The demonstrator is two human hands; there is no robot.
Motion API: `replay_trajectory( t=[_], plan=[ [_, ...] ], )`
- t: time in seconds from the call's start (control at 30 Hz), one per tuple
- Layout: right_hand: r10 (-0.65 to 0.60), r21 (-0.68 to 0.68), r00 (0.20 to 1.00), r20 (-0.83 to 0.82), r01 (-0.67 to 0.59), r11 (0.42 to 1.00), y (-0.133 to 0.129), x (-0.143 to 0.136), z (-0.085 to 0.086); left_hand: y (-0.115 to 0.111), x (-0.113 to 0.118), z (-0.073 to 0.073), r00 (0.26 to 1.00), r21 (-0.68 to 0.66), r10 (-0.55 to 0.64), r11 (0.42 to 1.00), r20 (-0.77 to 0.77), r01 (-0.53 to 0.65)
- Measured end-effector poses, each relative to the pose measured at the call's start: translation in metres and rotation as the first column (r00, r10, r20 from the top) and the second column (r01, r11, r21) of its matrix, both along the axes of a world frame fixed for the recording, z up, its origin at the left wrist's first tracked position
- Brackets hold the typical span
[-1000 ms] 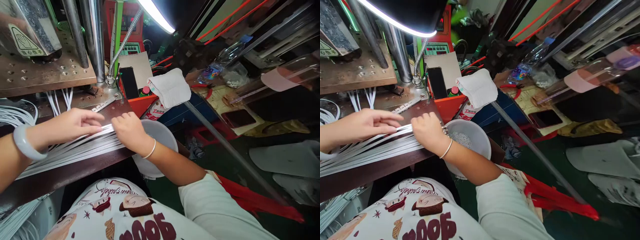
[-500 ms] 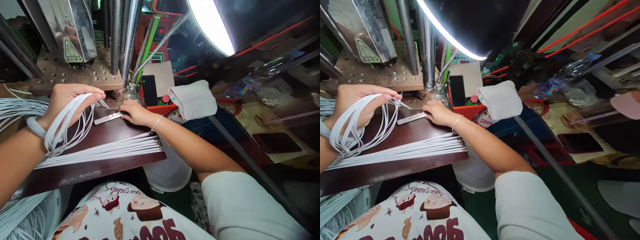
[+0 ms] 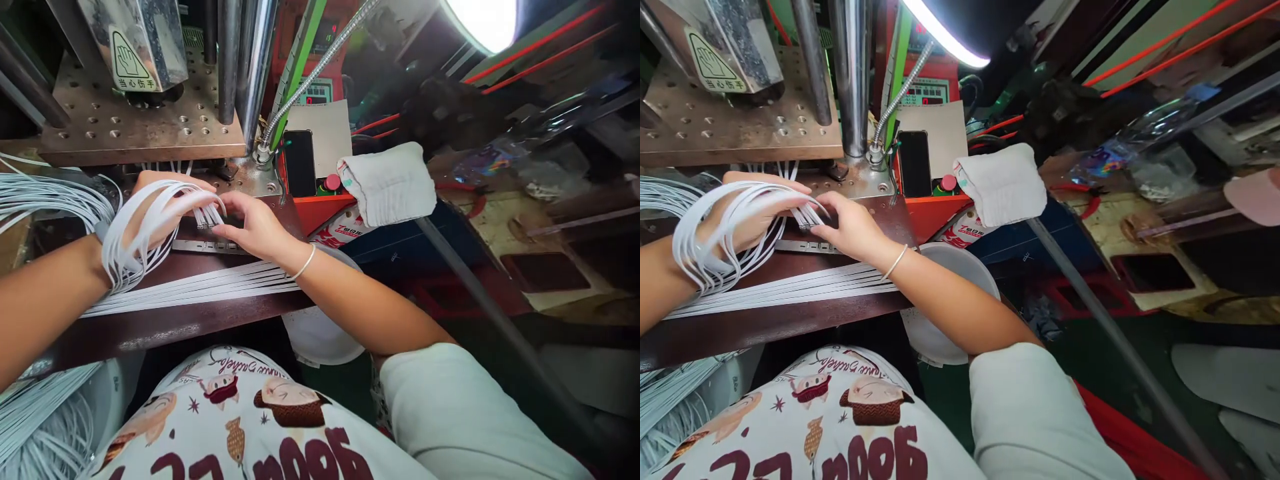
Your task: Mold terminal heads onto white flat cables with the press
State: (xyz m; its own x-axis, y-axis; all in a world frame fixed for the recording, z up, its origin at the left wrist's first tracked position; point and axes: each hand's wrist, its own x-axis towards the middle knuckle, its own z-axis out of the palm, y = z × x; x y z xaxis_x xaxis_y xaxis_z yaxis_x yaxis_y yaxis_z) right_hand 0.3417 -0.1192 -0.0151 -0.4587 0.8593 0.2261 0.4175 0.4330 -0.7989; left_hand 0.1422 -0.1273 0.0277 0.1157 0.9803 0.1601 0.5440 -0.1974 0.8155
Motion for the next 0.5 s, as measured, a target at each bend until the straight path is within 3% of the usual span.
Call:
replay_trajectory(
  t=[0.1,0.23,0.3,0.37,0.43,0.5],
  plan=[
    [-0.01,-0.122,0.999,-0.048,0.004,0.992,-0.001,-0.01,-0.011,-0.006,0.003,0.0,1.0,0.025,-0.001,1.0,-0.011,0.002],
    [0.002,0.092,0.999,0.049,-0.007,0.996,-0.005,-0.01,-0.019,-0.014,-0.004,-0.006,0.98,0.012,-0.159,0.987,-0.12,0.162],
    [0.027,0.223,0.979,0.204,-0.074,0.972,-0.006,-0.008,-0.018,-0.017,-0.01,-0.007,0.947,-0.034,-0.25,0.968,-0.202,0.249],
    [0.012,0.271,0.927,0.374,-0.122,0.955,-0.007,-0.004,-0.015,-0.021,-0.013,-0.006,0.894,-0.085,-0.333,0.943,-0.301,0.322],
    [-0.036,0.274,0.886,0.463,-0.104,0.956,-0.009,0.003,-0.014,-0.024,-0.012,-0.007,0.86,-0.04,-0.346,0.933,-0.376,0.358],
    [-0.092,0.271,0.899,0.427,-0.03,0.962,-0.011,0.015,-0.016,-0.027,-0.009,-0.011,0.881,0.098,-0.277,0.937,-0.383,0.337]
  ],
)
